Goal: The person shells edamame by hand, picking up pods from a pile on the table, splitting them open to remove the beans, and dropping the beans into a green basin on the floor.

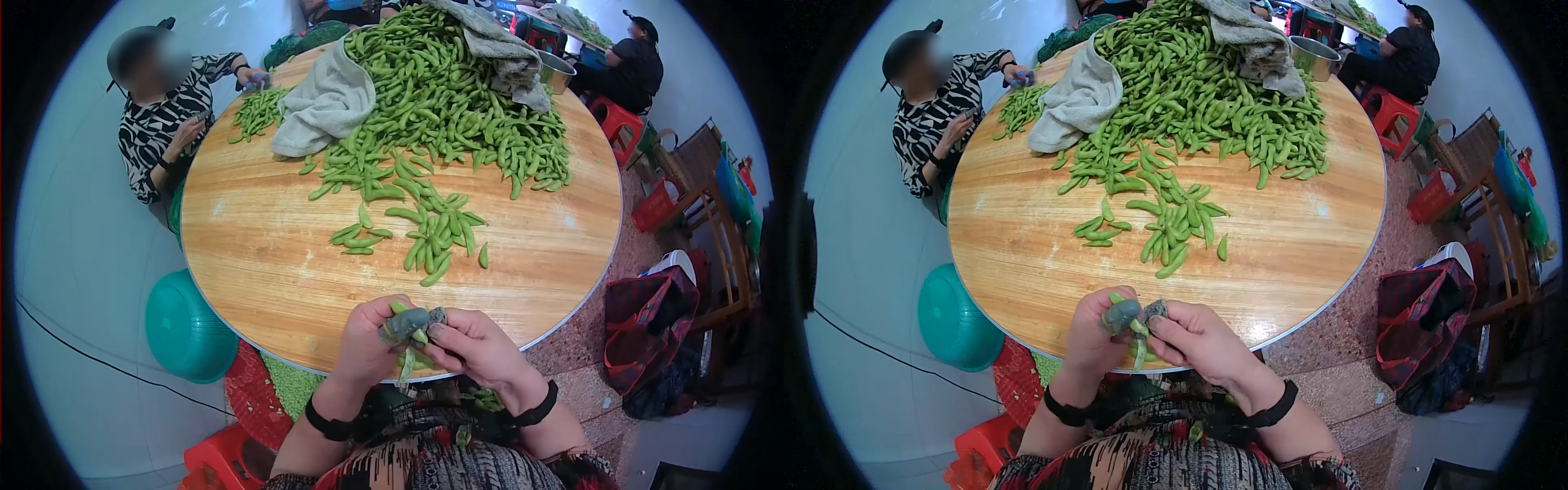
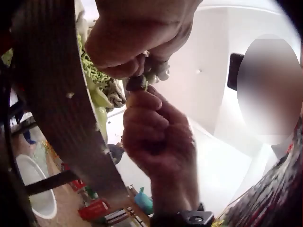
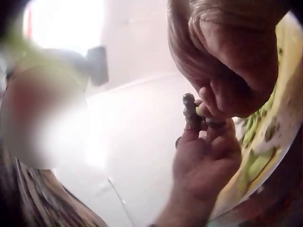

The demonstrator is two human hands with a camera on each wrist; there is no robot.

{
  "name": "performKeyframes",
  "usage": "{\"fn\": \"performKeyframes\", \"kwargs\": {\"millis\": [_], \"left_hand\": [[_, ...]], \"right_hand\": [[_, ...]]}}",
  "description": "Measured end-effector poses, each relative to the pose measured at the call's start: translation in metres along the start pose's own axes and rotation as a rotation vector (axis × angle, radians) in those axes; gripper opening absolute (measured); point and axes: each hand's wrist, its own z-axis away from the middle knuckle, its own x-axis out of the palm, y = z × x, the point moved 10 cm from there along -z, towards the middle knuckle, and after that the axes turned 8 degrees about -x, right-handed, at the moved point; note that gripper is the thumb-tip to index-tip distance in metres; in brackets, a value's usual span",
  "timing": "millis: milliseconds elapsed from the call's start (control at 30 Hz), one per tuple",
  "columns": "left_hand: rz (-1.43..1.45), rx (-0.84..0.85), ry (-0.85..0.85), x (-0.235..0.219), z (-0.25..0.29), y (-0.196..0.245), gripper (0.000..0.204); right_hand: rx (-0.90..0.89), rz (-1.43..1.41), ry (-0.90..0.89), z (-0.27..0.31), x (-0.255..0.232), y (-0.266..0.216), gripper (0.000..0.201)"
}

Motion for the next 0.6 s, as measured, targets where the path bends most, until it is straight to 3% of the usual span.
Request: {"fn": "performKeyframes", "kwargs": {"millis": [67, 100, 167, 200, 300, 367, 400, 467, 500, 567, 600], "left_hand": [[0.193, -0.111, -0.057, 0.005, -0.001, -0.007, 0.013], [0.192, -0.105, -0.065, 0.012, -0.003, -0.010, 0.013], [-0.137, 0.124, 0.261, 0.002, 0.003, 0.003, 0.012], [-0.137, 0.125, 0.260, 0.002, 0.004, 0.003, 0.012], [-0.068, 0.076, 0.284, -0.002, 0.007, -0.003, 0.014], [-0.273, 0.183, 0.352, -0.005, 0.016, 0.013, 0.019], [-0.271, 0.183, 0.352, -0.011, 0.017, 0.013, 0.019], [-0.205, 0.129, 0.384, -0.030, 0.017, 0.008, 0.026], [-0.206, 0.129, 0.384, -0.031, 0.019, 0.012, 0.026], [-0.982, 0.090, -0.010, 0.023, 0.017, 0.007, 0.027], [-0.981, 0.089, -0.016, 0.028, 0.019, 0.006, 0.027]], "right_hand": [[0.086, -0.268, 0.008, 0.000, 0.005, 0.005, 0.018], [0.080, -0.261, 0.008, 0.001, 0.006, 0.003, 0.018], [-0.199, 0.571, 0.178, 0.004, -0.010, -0.033, 0.019], [-0.200, 0.572, 0.179, 0.002, -0.010, -0.031, 0.019], [-0.169, 0.356, 0.223, -0.003, -0.017, -0.020, 0.018], [0.041, -0.198, 0.182, -0.006, -0.010, 0.006, 0.020], [0.043, -0.196, 0.182, -0.008, -0.012, 0.004, 0.020], [-0.243, 0.832, 0.203, -0.012, -0.022, -0.044, 0.027], [-0.243, 0.831, 0.203, -0.018, -0.021, -0.049, 0.027], [-0.309, 1.552, 0.448, -0.018, -0.017, -0.081, 0.034], [-0.348, 1.601, 0.468, -0.021, -0.012, -0.081, 0.036]]}}
